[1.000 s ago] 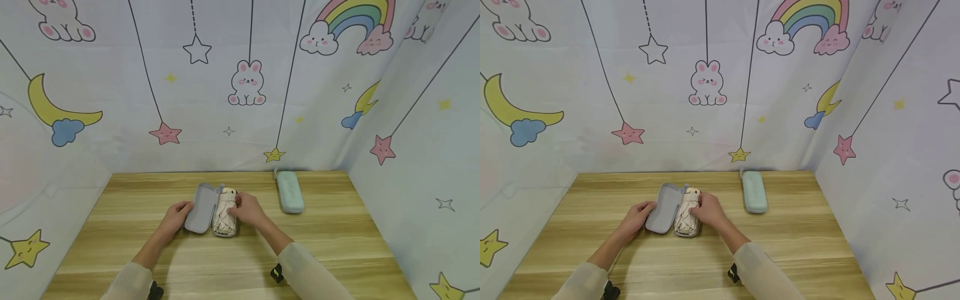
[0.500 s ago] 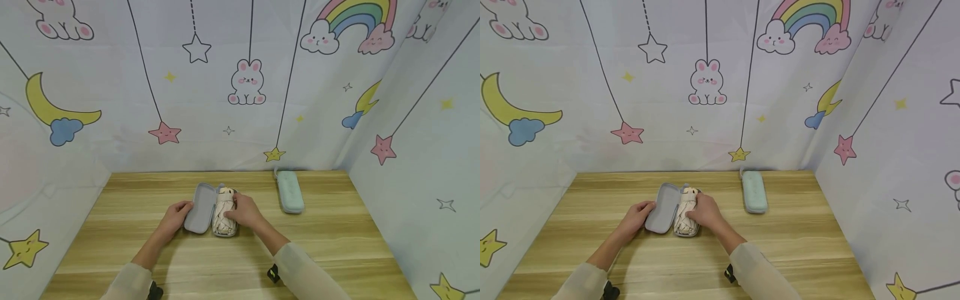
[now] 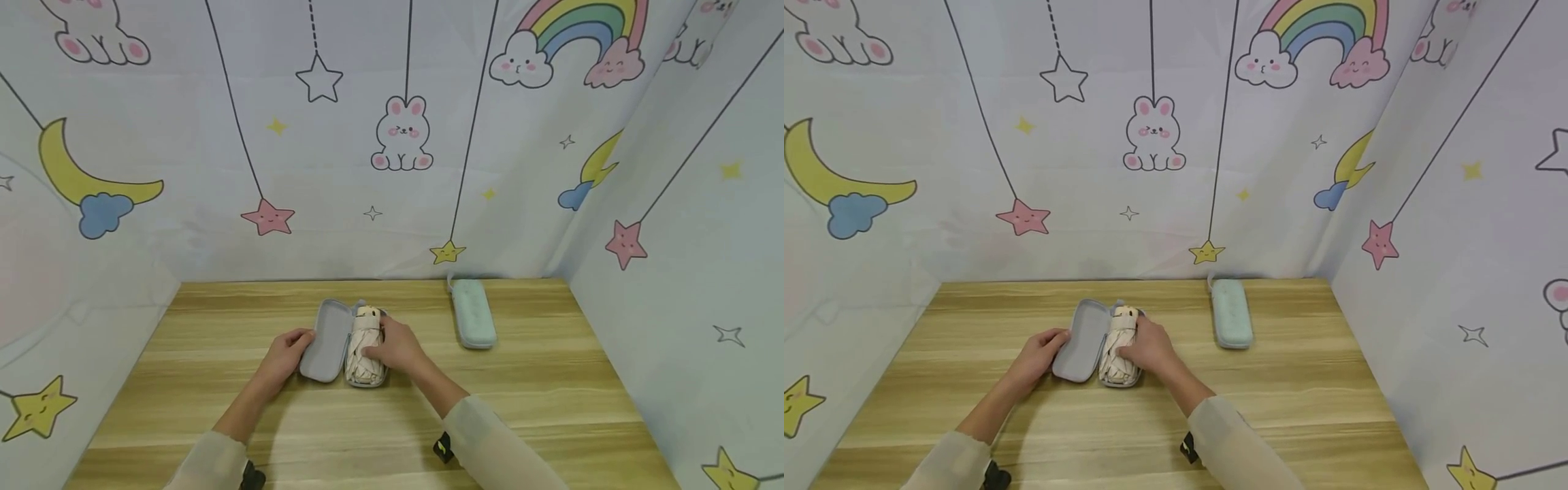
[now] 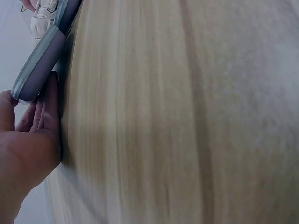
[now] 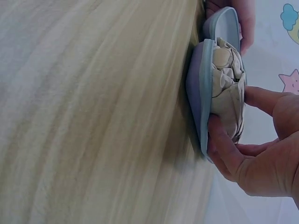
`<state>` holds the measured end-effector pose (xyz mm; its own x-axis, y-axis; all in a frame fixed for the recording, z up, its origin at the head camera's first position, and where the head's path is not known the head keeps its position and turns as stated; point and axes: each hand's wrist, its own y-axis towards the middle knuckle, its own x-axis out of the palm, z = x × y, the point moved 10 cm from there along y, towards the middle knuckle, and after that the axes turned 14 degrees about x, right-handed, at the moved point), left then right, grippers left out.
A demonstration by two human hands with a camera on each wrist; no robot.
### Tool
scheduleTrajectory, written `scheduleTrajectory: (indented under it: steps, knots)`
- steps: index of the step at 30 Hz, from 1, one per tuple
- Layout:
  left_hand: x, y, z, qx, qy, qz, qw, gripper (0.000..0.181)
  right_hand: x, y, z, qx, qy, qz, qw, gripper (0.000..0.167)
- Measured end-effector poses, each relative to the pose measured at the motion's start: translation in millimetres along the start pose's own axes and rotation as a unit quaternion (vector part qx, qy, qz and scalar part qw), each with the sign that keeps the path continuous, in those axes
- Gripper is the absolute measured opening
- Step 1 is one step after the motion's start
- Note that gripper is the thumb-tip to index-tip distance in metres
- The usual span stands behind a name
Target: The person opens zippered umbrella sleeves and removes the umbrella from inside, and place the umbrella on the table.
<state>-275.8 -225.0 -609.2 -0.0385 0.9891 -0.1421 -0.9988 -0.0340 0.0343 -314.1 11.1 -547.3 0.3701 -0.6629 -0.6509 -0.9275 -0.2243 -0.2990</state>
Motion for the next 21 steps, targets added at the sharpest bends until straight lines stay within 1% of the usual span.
scheduleTrajectory:
  steps: [4, 7, 14, 21]
  knots:
    - [-0.2, 1.4, -3.4, -0.005, -0.001, 0.002, 1.0, 0.054, -0.5, -3.0, -0.2, -0.013, 0.006, 0.01, 0.9999, 0.065]
    - [-0.2, 1.4, -2.6, -0.003, 0.003, 0.002, 1.0, 0.054, 0.3, -2.8, 0.3, -0.021, 0.004, 0.019, 0.9996, 0.066]
    - [-1.6, -0.2, -2.0, -0.01, 0.005, 0.004, 0.9999, 0.054, 3.7, -1.0, -0.6, -0.047, -0.027, 0.037, 0.9978, 0.07]
    - [-1.4, 1.1, -1.8, -0.006, 0.006, 0.004, 1.0, 0.052, 4.5, -0.7, 0.6, -0.042, -0.013, 0.027, 0.9987, 0.07]
